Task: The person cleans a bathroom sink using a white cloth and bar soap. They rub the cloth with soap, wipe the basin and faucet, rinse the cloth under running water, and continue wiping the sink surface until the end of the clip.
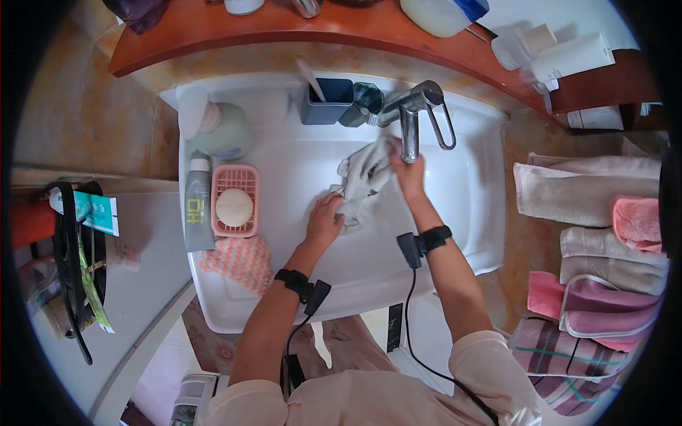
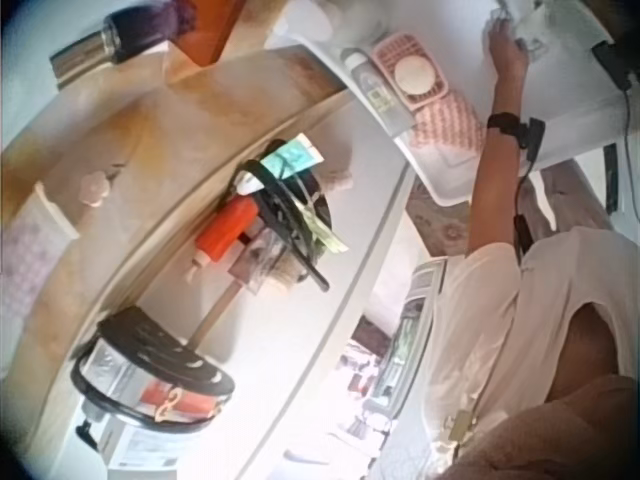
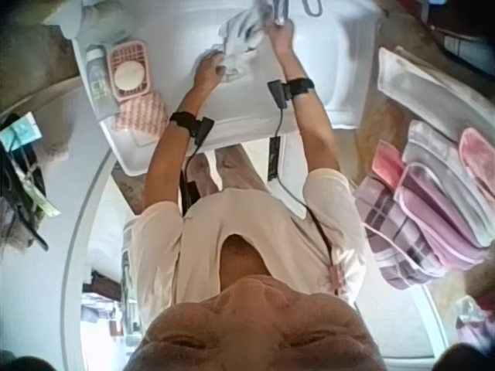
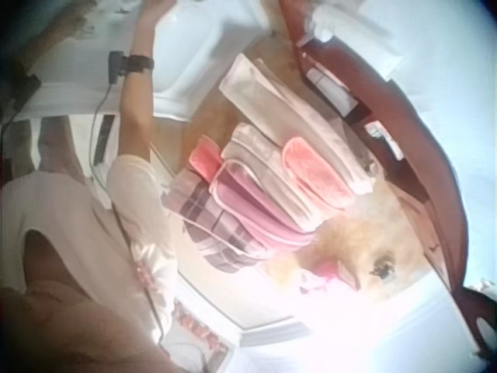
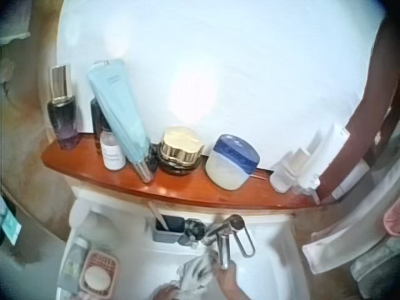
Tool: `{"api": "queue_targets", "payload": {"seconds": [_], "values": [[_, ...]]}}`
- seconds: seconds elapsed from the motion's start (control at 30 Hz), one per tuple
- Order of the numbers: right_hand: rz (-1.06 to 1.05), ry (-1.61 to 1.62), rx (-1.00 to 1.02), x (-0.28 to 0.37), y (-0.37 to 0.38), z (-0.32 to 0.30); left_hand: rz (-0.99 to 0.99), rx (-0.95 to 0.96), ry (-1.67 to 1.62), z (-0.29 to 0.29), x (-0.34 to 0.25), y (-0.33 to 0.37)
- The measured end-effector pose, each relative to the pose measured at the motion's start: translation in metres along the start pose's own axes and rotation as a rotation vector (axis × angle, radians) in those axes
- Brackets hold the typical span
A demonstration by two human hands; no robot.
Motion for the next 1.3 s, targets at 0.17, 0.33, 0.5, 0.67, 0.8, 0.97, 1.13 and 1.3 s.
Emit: {"api": "queue_targets", "payload": {"seconds": [0.17,0.33,0.5,0.67,0.8,0.97,1.13,1.3], "values": [[0.293,0.203,-0.441,-0.049,0.008,-0.09,0.032,-0.025,-0.037,0.011,-0.008,0.004],[-0.172,-0.25,-0.349,0.012,0.024,-0.053,-0.002,-0.071,-0.065,0.009,-0.006,0.008],[-0.232,-0.406,0.018,0.041,-0.013,0.009,0.051,-0.068,-0.003,0.003,-0.007,0.001],[0.204,-0.454,-0.046,-0.016,0.018,-0.059,0.086,-0.037,-0.028,-0.001,-0.007,0.004],[-0.121,-0.597,-0.187,0.02,0.003,-0.037,0.033,-0.01,0.035,0.013,-0.014,0.003],[0.144,-0.272,-0.041,0.002,-0.008,-0.02,0.064,0.038,0.044,0.011,-0.018,-0.002],[0.079,-0.747,-0.103,-0.001,0.006,-0.061,0.071,0.069,0.02,0.011,-0.012,0.002],[-0.226,-0.551,0.041,0.059,-0.005,0.022,0.093,0.026,0.044,0.011,-0.013,0.002]]}}
Point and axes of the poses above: each hand's wrist, its own y-axis towards the middle knuckle, its own z-axis out of the palm, x = y × z, the point moved 8 cm from there along y, towards the middle knuckle, and after that the axes turned 2 degrees about x, right-handed, at the moved point
